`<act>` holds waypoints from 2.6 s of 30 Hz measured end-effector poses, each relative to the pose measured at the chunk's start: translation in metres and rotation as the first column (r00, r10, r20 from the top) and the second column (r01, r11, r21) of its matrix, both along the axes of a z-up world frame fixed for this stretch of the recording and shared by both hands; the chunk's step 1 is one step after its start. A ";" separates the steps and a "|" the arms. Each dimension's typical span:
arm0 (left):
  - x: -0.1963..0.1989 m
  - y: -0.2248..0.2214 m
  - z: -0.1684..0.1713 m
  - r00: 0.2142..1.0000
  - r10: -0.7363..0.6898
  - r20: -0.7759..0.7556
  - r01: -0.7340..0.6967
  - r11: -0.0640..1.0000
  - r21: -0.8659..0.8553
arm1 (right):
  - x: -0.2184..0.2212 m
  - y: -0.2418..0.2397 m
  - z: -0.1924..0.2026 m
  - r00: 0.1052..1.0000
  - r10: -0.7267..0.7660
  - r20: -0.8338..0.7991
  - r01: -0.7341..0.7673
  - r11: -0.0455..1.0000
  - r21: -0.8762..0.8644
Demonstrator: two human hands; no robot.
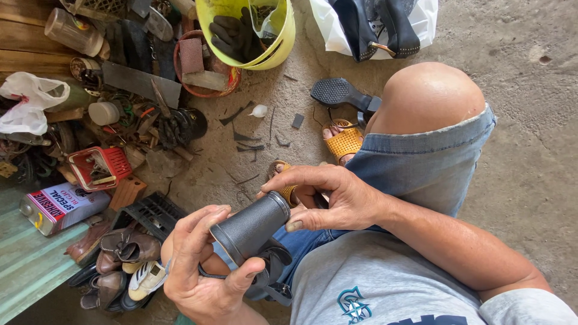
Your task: Repairing a shoe by gluing the heel back on
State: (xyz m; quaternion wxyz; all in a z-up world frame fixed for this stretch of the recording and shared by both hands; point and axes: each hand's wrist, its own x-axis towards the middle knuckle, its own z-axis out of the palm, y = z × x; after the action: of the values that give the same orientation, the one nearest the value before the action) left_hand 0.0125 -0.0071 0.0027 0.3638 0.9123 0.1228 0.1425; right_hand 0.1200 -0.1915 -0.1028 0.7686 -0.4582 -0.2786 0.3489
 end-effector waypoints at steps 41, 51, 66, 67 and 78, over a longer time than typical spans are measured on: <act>0.002 0.007 -0.031 0.991 0.068 -0.111 -0.109 0.899 -0.423 | -0.012 0.004 -0.020 0.956 -0.139 -0.260 0.122 0.989 -0.081; -0.016 0.003 -0.034 0.973 -0.176 0.149 0.147 0.971 0.188 | 0.006 0.001 -0.007 0.980 -0.116 0.161 0.123 0.992 -0.031; -0.013 0.007 -0.028 0.915 -0.403 0.003 0.315 0.720 0.619 | -0.002 -0.001 -0.014 0.994 0.093 0.051 -0.082 0.980 -0.181; -0.012 0.009 -0.030 0.909 -0.417 -0.029 0.346 0.711 0.613 | -0.003 0.000 -0.014 0.990 0.135 0.032 -0.124 0.968 -0.218; -0.004 0.008 -0.050 0.907 -0.417 -0.058 0.363 0.706 0.608 | -0.005 0.015 -0.008 0.993 0.063 0.095 -0.022 0.924 -0.381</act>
State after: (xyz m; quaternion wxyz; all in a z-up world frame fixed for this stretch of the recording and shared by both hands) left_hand 0.0082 0.0006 -0.0474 0.0790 0.9781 -0.1404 0.1321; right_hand 0.1152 -0.1766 -0.1109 0.6419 -0.6097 -0.2559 0.3882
